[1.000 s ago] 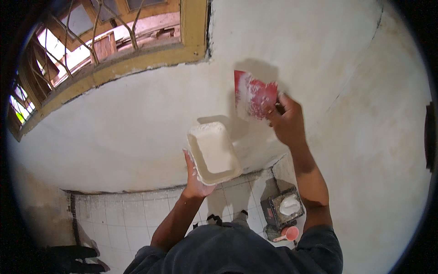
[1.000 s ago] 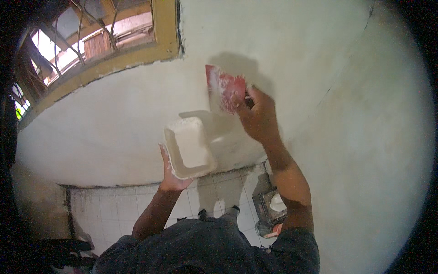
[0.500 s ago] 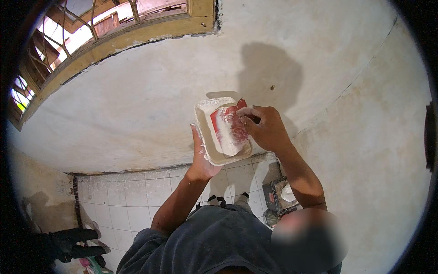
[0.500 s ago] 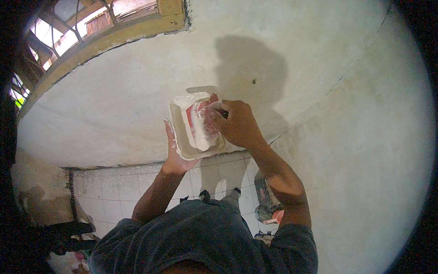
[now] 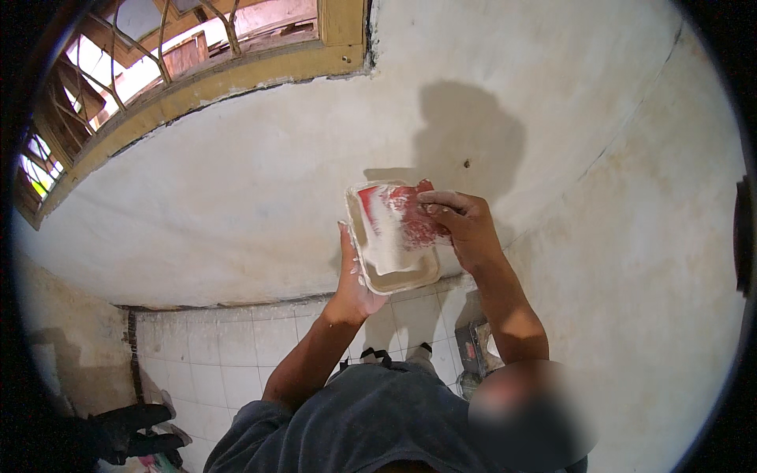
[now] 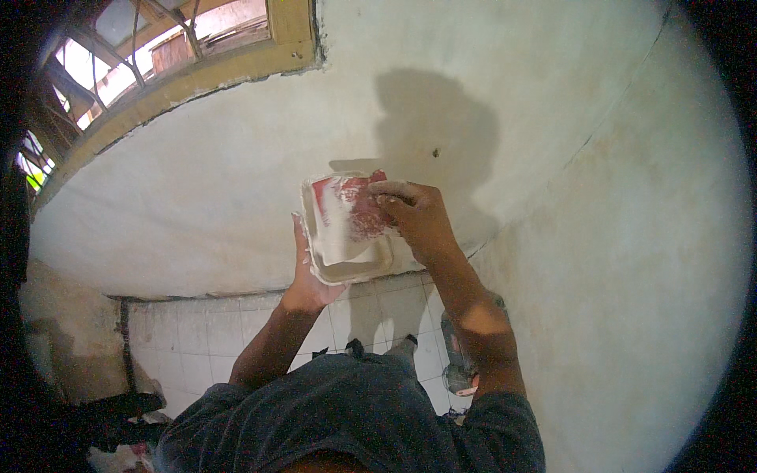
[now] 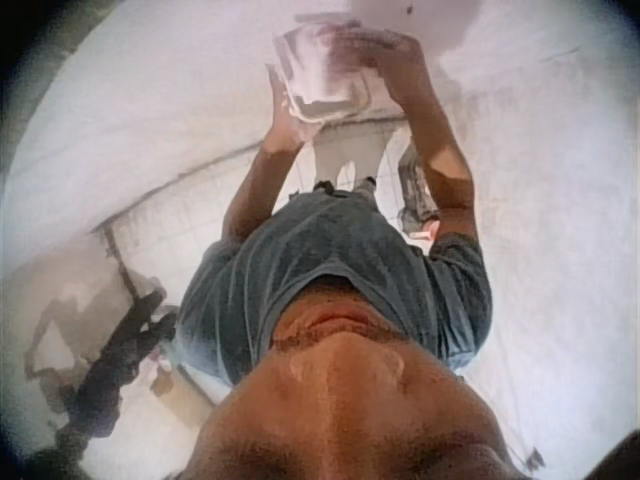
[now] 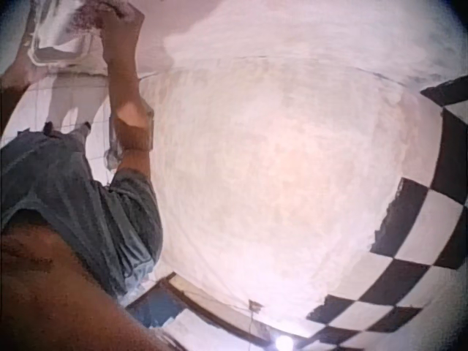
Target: The person mixes wall putty in a container using a scraper and then applies the mixture to a wall surface near a window frame.
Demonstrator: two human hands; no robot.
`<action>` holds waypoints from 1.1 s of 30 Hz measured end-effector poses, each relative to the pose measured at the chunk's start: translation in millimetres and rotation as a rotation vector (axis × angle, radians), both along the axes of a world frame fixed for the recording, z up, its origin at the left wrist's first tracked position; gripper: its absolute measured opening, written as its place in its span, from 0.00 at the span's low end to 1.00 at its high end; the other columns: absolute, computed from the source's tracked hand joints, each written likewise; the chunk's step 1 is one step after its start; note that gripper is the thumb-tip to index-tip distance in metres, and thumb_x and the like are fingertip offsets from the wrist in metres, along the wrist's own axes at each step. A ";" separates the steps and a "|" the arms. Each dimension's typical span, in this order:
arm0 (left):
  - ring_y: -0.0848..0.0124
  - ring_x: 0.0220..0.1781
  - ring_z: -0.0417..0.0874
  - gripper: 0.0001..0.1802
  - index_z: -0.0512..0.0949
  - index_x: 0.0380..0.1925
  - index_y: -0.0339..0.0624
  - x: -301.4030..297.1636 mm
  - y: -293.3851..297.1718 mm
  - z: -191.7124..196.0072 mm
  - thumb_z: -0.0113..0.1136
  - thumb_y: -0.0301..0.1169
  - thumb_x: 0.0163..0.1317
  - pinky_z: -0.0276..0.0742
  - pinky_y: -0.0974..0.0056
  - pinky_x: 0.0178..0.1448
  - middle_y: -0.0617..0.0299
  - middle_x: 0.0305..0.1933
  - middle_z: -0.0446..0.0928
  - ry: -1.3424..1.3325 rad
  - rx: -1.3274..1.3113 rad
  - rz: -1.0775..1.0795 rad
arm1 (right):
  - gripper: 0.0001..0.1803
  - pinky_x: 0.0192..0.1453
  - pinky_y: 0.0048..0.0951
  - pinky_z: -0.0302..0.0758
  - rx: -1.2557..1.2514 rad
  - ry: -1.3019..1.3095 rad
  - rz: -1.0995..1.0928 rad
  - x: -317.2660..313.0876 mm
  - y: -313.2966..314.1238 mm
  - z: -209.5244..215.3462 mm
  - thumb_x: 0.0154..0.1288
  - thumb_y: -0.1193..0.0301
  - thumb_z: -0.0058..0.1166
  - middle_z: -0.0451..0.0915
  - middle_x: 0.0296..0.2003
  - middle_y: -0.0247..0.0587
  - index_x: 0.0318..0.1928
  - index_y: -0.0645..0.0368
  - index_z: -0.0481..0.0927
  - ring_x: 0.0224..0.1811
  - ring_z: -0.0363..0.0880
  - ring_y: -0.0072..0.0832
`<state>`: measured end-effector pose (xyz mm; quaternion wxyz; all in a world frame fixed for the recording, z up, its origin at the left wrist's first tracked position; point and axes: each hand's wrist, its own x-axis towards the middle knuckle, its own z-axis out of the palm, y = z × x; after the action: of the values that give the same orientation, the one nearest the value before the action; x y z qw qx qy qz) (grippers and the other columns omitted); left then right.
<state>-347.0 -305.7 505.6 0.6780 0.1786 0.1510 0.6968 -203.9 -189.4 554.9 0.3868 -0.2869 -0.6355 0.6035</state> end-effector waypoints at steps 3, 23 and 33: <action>0.58 0.70 0.69 0.48 0.56 0.73 0.54 -4.0 2.4 5.3 0.24 0.74 0.64 0.64 0.44 0.72 0.59 0.71 0.65 0.007 -0.018 -0.069 | 0.15 0.34 0.23 0.76 -0.032 -0.055 -0.048 17.9 1.6 15.9 0.63 0.80 0.49 0.83 0.33 0.40 0.47 0.69 0.84 0.30 0.77 0.22; 0.43 0.68 0.69 0.50 0.58 0.72 0.64 -14.8 31.2 60.3 0.31 0.80 0.57 0.65 0.25 0.61 0.59 0.72 0.65 0.086 0.079 -0.048 | 0.23 0.33 0.28 0.79 1.393 -0.245 -0.902 21.0 40.9 104.7 0.54 0.79 0.63 0.82 0.30 0.41 0.54 0.58 0.81 0.26 0.79 0.33; 0.43 0.65 0.72 0.50 0.59 0.71 0.61 -23.3 16.1 40.1 0.33 0.79 0.57 0.70 0.27 0.57 0.58 0.69 0.67 0.103 0.076 -0.009 | 0.18 0.23 0.27 0.73 1.774 -0.287 -1.326 7.9 88.8 209.0 0.54 0.71 0.68 0.75 0.19 0.32 0.47 0.56 0.82 0.21 0.75 0.28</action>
<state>-370.3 -289.6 545.6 0.6650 0.2405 0.1581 0.6891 -196.1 -100.6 763.9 0.6231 -0.2583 -0.6013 -0.4283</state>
